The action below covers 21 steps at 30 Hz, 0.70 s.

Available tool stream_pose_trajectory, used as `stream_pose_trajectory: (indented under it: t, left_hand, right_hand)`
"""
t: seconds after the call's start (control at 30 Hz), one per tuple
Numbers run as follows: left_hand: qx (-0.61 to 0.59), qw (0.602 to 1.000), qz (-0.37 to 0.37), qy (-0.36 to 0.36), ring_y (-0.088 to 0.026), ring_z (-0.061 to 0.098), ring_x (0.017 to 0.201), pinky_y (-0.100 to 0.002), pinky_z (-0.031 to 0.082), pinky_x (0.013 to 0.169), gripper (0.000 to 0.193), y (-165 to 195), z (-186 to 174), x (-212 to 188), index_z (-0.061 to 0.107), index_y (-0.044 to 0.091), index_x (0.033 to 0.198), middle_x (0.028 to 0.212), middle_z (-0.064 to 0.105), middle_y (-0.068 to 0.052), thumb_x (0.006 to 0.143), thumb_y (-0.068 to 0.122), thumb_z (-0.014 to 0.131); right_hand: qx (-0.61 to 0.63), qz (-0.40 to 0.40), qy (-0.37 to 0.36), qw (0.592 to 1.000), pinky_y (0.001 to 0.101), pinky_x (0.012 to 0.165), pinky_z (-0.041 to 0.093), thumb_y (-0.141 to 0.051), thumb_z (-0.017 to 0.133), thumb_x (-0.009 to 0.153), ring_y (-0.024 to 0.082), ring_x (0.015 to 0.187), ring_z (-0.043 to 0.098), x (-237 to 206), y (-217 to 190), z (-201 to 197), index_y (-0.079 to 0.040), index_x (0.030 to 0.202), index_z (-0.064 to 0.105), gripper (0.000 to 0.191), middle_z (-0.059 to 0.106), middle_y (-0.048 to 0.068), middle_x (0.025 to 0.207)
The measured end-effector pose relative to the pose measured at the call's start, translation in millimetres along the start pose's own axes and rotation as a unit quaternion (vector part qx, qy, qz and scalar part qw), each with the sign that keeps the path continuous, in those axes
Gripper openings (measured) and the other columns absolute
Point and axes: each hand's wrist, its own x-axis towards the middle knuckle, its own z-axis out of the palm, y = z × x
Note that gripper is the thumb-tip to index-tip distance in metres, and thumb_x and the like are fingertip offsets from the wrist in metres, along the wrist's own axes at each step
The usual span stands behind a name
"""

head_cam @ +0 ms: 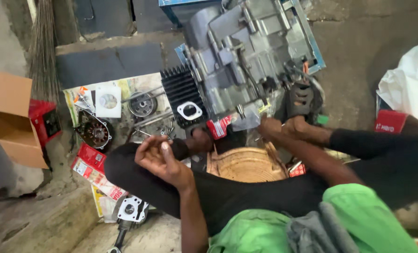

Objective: The person sits on the floor and works on a disassembled motorcycle engine. They handle small parts and use a wrench to tighten bolts on the engine block.

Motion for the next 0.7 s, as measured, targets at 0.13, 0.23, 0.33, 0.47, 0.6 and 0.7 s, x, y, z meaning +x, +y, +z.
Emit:
stream_pose_trajectory:
  t: [0.13,0.23,0.33,0.47,0.6,0.7]
  left_hand:
    - [-0.009,1.000,0.017,-0.006,-0.017,0.059,0.108,-0.031,0.052,0.092,0.038,7.4,-28.6,-25.4,0.042,0.008,0.134,0.128,0.055,-0.010,0.101,-0.009,0.052]
    - [0.006,0.998,0.061,-0.009,-0.016,0.059,0.106,-0.030,0.051,0.092,0.037,12.1,-46.4,-43.1,0.042,0.007,0.134,0.127,0.056,-0.010,0.102,-0.008,0.054]
    - [0.022,0.995,0.094,-0.009,-0.017,0.059,0.106,-0.030,0.052,0.092,0.038,28.9,-56.2,-63.3,0.041,0.006,0.133,0.126,0.057,-0.010,0.101,-0.006,0.056]
    - [0.028,0.991,0.127,-0.033,-0.018,0.059,0.106,-0.032,0.051,0.092,0.038,53.1,-50.2,-71.4,0.042,0.005,0.132,0.125,0.057,-0.009,0.099,-0.003,0.059]
    - [0.152,0.975,0.058,-0.149,-0.019,0.059,0.092,-0.034,0.050,0.082,0.016,67.9,-50.1,-115.6,0.058,0.006,0.115,0.102,0.062,-0.009,0.101,0.004,0.065]
    - [0.211,0.905,0.062,-0.365,-0.020,0.073,0.091,-0.035,0.057,0.078,0.017,67.3,-33.0,-162.5,0.066,0.012,0.115,0.104,0.072,-0.008,0.098,0.014,0.063]
  right_hand:
    - [-0.171,-0.162,-0.030,0.971,0.0494,0.075,0.058,-0.031,0.067,0.082,0.036,0.092,0.073,-50.5,18.6,-27.1,-0.008,0.101,0.073,0.030,0.074,0.018,0.100]
    - [-0.247,-0.249,-0.018,0.936,0.0469,0.072,0.059,-0.029,0.065,0.083,0.035,0.092,0.073,-107.3,54.3,-43.7,-0.012,0.092,0.078,0.023,0.074,0.017,0.103]
    - [-0.004,-0.164,-0.056,0.985,0.0445,0.058,0.056,-0.034,0.069,0.083,0.032,0.070,0.070,-165.4,89.5,-54.8,-0.009,0.091,0.078,0.028,0.073,0.018,0.080]
    - [0.325,-0.133,-0.160,0.923,0.0341,0.041,0.046,-0.021,0.072,0.082,0.021,0.046,0.059,-248.3,124.6,-71.7,-0.004,0.127,0.063,0.049,0.073,0.012,0.070]
    - [0.272,-0.026,-0.097,0.957,0.0360,0.053,0.054,-0.031,0.086,0.079,0.021,0.064,0.072,-323.5,132.8,-66.1,-0.010,0.147,0.032,0.089,0.076,0.012,0.088]
    - [0.075,-0.097,-0.014,0.992,0.0295,0.074,0.050,-0.039,0.091,0.077,0.018,0.086,0.068,-342.6,124.8,-67.1,-0.012,0.158,0.030,0.105,0.072,0.013,0.102]
